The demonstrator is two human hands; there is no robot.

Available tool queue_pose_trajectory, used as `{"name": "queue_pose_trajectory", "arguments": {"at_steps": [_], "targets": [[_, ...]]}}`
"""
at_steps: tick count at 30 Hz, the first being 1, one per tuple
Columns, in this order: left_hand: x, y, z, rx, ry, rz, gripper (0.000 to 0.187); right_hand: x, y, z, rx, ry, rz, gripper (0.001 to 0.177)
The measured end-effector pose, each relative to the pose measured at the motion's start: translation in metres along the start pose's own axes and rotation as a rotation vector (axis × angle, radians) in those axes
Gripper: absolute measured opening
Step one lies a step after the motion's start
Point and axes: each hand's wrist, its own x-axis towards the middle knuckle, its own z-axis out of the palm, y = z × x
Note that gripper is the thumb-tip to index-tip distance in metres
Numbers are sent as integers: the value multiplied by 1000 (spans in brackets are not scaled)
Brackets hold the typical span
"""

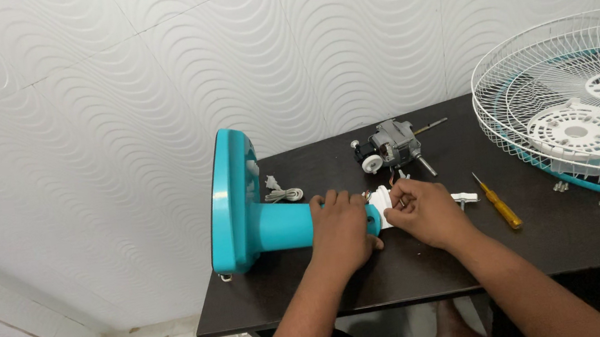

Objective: The person assembles a teal table fan by hand, attaching the motor housing to the base, connecting wires, and securing components with a screwdriver. The person then attaches the fan blade hub to the motor shaft.

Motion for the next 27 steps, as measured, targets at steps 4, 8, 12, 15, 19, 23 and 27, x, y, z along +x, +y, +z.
{"name": "queue_pose_trajectory", "arguments": {"at_steps": [4,8,12,15,19,23,27], "targets": [[-2,-2,0,7,-21,37,64,-1,-4,-1,-2,-23,39,15],[-7,2,1,-5,24,-1,66,-4,-9,-3,10,2,-29,17],[-15,9,3,-8,145,-12,63,-6,-13,-3,-92,33,-29,17],[-17,11,2,-50,210,-10,66,-6,-14,-4,-115,39,-44,18],[-15,13,2,-66,197,-57,63,-7,-14,-4,-95,44,-75,18],[-16,17,7,-54,250,-84,63,-6,-13,-3,-120,48,-49,18],[-16,17,13,-47,335,-50,63,-5,-9,-4,-101,30,-49,17]]}}
